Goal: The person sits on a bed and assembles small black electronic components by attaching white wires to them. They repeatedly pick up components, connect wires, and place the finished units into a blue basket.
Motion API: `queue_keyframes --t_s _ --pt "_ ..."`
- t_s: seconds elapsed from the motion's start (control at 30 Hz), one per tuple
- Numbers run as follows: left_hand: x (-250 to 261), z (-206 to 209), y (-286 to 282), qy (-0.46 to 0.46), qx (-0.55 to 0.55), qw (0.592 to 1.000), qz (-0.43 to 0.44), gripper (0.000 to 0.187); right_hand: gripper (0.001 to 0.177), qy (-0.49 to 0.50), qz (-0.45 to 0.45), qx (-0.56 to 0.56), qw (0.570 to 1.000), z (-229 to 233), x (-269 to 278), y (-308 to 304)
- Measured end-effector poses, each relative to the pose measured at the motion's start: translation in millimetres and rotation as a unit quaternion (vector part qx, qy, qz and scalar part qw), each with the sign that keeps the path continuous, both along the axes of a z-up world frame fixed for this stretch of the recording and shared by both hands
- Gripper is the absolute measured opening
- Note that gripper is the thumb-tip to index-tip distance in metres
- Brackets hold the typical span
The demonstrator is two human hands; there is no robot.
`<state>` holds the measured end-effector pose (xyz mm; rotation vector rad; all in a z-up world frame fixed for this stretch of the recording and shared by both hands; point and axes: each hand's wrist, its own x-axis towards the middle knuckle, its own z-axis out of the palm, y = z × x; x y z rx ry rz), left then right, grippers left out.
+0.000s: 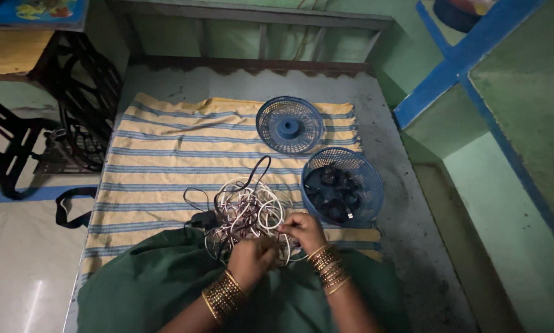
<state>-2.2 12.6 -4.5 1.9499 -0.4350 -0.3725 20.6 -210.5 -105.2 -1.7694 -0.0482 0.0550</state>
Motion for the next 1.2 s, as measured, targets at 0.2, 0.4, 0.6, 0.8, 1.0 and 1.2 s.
queue_keyframes --t_s 0.2,0.4,0.6,0.8,1.0,1.2 --pt "-11 17 2 -0.002 -0.027 1.0 -0.001 0.018 0.018 0.091 -0.065 0.099 0.989 -31 13 -16" --pt "-14 28 5 -0.033 0.003 0.999 -0.013 0.017 0.022 0.012 -0.04 0.098 0.994 -45 16 -17" --pt "-5 17 9 0.086 0.008 0.996 -0.007 0.013 0.017 -0.134 0.004 -0.188 0.973 22 0 3" --pt "12 2 17 -0.084 0.159 0.984 -0.005 0.019 0.015 -0.035 0.115 -0.002 0.993 46 -14 27" --pt "21 -15 17 -0.076 0.195 0.977 -0.05 0.018 0.017 0.003 0.204 -0.108 0.973 54 -20 25" --pt "13 -16 10 -0.061 0.272 0.952 -0.125 0.024 0.012 -0.223 0.244 -0.272 0.904 73 -19 19"
